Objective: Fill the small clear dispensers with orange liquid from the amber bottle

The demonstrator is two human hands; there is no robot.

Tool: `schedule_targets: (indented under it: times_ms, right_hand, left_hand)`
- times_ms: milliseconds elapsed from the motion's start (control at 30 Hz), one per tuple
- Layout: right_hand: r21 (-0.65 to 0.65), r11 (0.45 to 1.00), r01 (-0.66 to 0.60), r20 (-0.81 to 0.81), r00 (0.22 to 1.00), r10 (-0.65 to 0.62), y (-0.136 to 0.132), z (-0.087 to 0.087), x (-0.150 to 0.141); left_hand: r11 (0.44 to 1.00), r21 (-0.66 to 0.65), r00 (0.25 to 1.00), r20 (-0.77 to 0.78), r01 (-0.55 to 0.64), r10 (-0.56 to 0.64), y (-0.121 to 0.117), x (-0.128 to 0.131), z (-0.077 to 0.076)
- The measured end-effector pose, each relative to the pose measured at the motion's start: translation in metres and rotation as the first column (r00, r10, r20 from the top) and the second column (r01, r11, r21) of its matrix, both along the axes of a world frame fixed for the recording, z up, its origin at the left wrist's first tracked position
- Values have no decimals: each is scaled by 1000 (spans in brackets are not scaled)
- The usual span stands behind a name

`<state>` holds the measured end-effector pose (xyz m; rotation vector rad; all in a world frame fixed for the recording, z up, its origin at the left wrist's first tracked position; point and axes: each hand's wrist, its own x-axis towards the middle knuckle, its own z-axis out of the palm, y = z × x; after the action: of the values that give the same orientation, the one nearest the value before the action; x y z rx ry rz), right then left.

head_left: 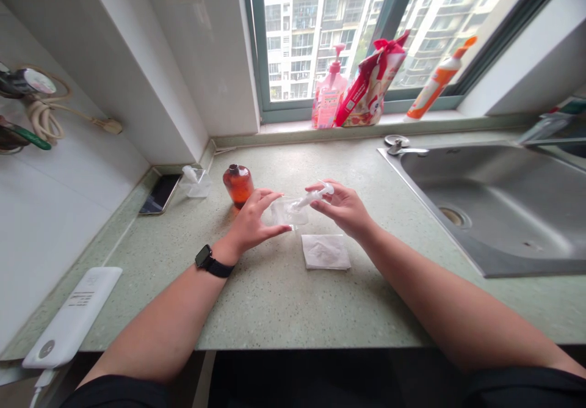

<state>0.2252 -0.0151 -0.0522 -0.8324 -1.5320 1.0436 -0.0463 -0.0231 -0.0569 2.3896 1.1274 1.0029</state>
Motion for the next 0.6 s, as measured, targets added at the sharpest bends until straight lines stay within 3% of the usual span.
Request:
schedule_targets:
  times_ms: [600]
  right_hand:
    - [-89,994,62,-69,995,-68,2,8,7]
  left_hand:
    - [1000,-28,1000,2,8,-8,1,-1,1]
